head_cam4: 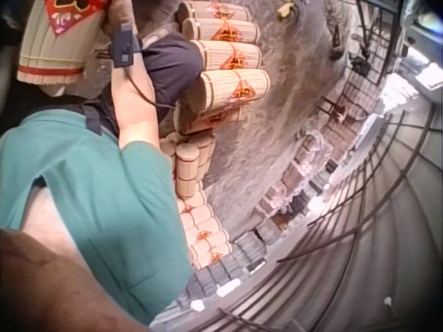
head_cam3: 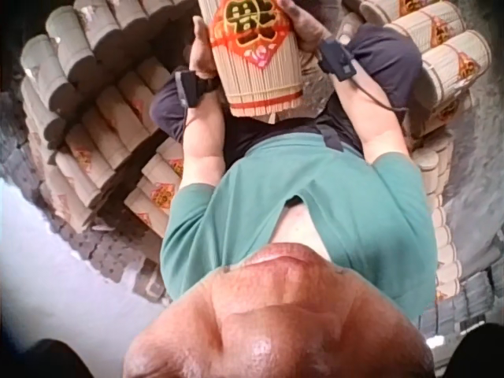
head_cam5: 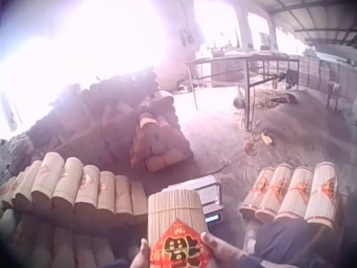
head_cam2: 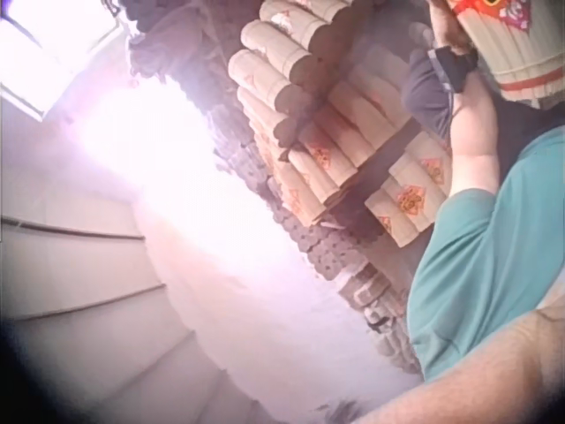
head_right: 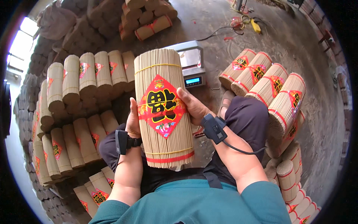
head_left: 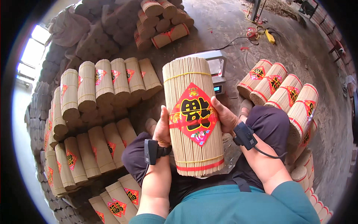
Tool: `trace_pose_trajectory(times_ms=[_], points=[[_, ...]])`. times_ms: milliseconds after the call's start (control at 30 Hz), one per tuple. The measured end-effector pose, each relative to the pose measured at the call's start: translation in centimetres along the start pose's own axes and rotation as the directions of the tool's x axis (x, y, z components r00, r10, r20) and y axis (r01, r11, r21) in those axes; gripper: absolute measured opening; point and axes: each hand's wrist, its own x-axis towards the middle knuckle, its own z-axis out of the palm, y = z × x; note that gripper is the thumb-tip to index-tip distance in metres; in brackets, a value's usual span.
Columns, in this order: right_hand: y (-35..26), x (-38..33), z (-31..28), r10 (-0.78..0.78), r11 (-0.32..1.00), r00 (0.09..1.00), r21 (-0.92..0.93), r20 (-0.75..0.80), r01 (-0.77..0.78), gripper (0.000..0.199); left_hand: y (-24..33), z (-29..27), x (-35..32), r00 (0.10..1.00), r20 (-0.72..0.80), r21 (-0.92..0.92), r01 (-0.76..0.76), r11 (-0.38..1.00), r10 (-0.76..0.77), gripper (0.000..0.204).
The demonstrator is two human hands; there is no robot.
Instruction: Weighing large bundles of incense sticks on a digital scale and organizing them in stacks.
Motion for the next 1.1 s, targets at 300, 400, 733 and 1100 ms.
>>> trace_pose_trajectory(times_ms=[300,400,733,1100], points=[[2.0,2.0,-1.8,-0.222,0.906,0.935,-0.413,-0.276,0.093,0.126,-0.8,-3.8,2.6,0.961,-0.255,0.388,0.001,0.921,0.106,0.07],[2.1,2.0,-2.3,-0.232,0.906,0.932,-0.412,-0.279,0.102,0.125,-1.0,-3.7,3.1,0.971,-0.228,0.411,0.024,0.911,0.077,0.074],[2.0,3.4,-5.9,-0.251,0.911,0.893,-0.403,-0.374,0.087,0.109,-2.6,-5.3,7.3,0.96,-0.281,0.258,0.095,0.961,-0.02,0.064],[1.4,6.4,-11.4,-0.232,0.94,0.875,-0.328,-0.425,0.09,0.1,-2.7,-7.5,12.9,0.934,-0.358,0.241,0.113,0.964,-0.02,0.061]])
